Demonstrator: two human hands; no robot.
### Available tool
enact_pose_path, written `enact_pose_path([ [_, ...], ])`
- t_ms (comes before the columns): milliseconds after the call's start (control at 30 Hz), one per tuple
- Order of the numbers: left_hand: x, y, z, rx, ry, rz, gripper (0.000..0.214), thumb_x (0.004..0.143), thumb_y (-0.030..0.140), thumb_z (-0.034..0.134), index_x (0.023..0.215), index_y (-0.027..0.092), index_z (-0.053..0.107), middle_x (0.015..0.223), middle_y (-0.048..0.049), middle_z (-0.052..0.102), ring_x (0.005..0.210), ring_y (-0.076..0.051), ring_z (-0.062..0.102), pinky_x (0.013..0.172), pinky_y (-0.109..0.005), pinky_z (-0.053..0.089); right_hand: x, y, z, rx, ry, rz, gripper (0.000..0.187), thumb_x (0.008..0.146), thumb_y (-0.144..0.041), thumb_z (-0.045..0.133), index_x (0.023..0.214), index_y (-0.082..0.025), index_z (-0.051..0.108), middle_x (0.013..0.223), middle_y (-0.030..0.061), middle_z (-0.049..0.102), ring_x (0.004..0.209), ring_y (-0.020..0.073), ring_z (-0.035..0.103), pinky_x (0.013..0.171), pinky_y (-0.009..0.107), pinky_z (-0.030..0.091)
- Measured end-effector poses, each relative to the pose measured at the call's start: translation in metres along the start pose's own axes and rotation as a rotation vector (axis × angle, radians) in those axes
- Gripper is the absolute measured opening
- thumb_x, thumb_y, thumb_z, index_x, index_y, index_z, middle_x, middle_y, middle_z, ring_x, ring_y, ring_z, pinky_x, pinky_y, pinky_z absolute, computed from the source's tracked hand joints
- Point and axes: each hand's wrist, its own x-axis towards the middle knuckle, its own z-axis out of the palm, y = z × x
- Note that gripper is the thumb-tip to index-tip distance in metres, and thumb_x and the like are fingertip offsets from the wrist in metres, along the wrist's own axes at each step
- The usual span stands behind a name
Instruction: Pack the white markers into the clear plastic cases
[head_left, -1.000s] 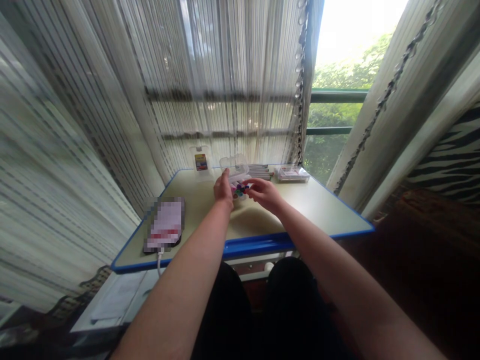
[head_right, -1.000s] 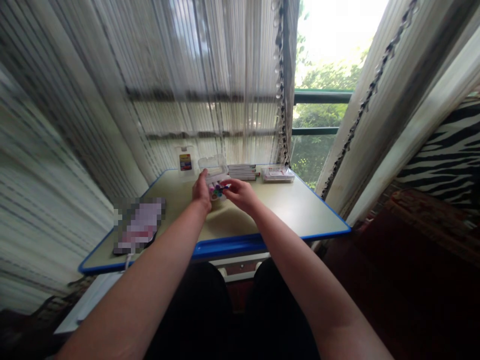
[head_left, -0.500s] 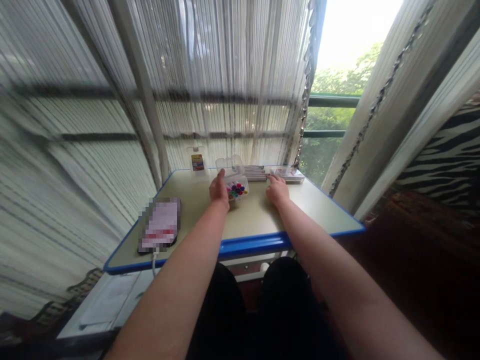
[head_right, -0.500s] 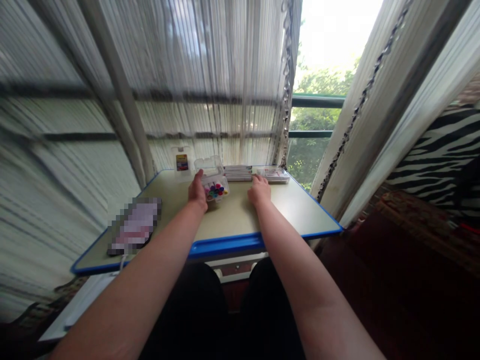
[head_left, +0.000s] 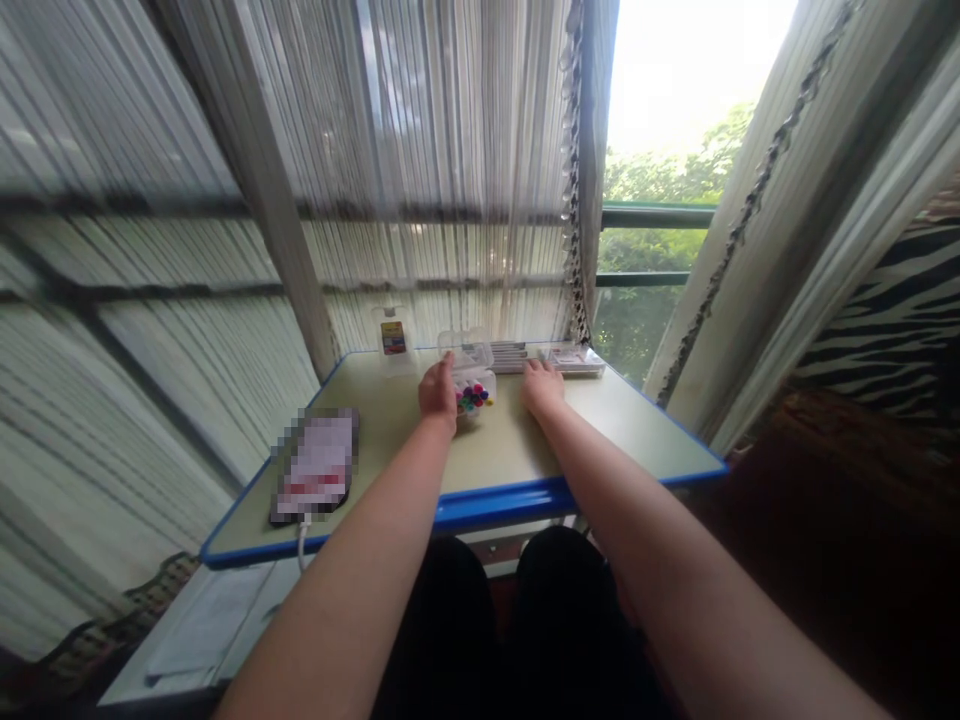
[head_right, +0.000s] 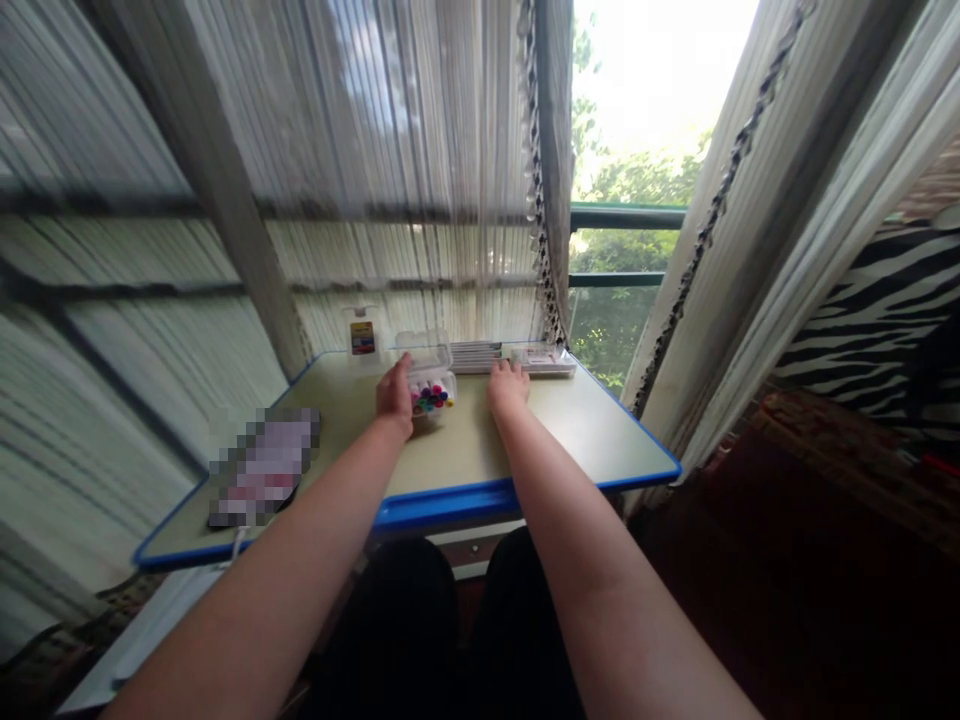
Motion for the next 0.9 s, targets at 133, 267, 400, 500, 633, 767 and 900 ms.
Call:
enact_pose_path([
  [133,0.004,-0.004,-0.001,0.001,0.017,-0.016,0.05,0.064,0.063,0.063,0.083,0.017,0.068,0.064,-0.001,0.06,0.048,-0.009,0.049,0.043,-0.02,0.036,0.0,-0.002,-0.001,0.01,-0.007,-0.024,0.05,0.091,-0.011,0.027,0.136,-0.019,0.048,0.14,0.0105,0.049,0.129,0.0269,0.039,0.099,0.039,0.035],
  [267,0.003,-0.004,0.0,0.027,0.003,-0.02,0.053,0.066,0.065,0.06,0.087,0.017,0.069,0.071,-0.0028,0.064,0.051,-0.01,0.052,0.045,-0.021,0.039,-0.005,0.007,-0.001,0.015,0.048,-0.002,0.051,0.09,-0.01,0.027,0.137,-0.016,0.044,0.138,0.0132,0.049,0.126,0.0264,0.041,0.097,0.037,0.037],
  [400,0.003,-0.004,-0.001,0.041,-0.01,-0.024,0.054,0.064,0.066,0.062,0.087,0.017,0.07,0.069,-0.0034,0.064,0.05,-0.01,0.051,0.045,-0.021,0.039,-0.003,0.015,0.001,0.052,0.044,-0.051,0.053,0.088,-0.014,0.035,0.141,-0.016,0.04,0.142,0.0101,0.046,0.128,0.0252,0.038,0.102,0.034,0.033],
  [500,0.004,-0.004,-0.002,0.033,0.003,-0.015,0.054,0.063,0.066,0.062,0.086,0.017,0.07,0.069,-0.0036,0.064,0.049,-0.009,0.05,0.045,-0.021,0.039,0.0,0.016,0.005,0.081,-0.001,-0.057,0.053,0.089,-0.023,0.037,0.141,-0.013,0.04,0.14,0.0117,0.049,0.127,0.0278,0.039,0.102,0.036,0.033],
  [633,0.005,-0.006,-0.003,0.045,0.01,-0.012,0.054,0.063,0.066,0.063,0.085,0.017,0.07,0.066,-0.0022,0.062,0.047,-0.009,0.049,0.043,-0.021,0.037,0.002,0.014,0.007,0.085,0.044,-0.021,0.058,0.087,-0.024,0.039,0.144,-0.012,0.034,0.145,0.0129,0.042,0.128,0.0295,0.038,0.102,0.038,0.033],
  [767,0.005,-0.005,-0.003,0.032,0.028,-0.022,0.051,0.063,0.064,0.065,0.083,0.017,0.069,0.064,-0.0016,0.06,0.045,-0.008,0.047,0.043,-0.021,0.037,0.002,0.013,0.007,0.074,-0.018,-0.071,0.051,0.088,-0.025,0.038,0.138,-0.014,0.043,0.142,0.0121,0.044,0.126,0.0298,0.039,0.102,0.039,0.033],
  [900,0.005,-0.003,-0.003,0.022,0.042,-0.031,0.052,0.062,0.065,0.065,0.082,0.017,0.069,0.062,-0.0015,0.059,0.045,-0.009,0.047,0.043,-0.022,0.037,-0.001,0.014,0.004,0.085,0.041,0.028,0.051,0.086,-0.024,0.042,0.136,-0.015,0.046,0.136,0.0159,0.047,0.124,0.0311,0.041,0.1,0.04,0.034],
])
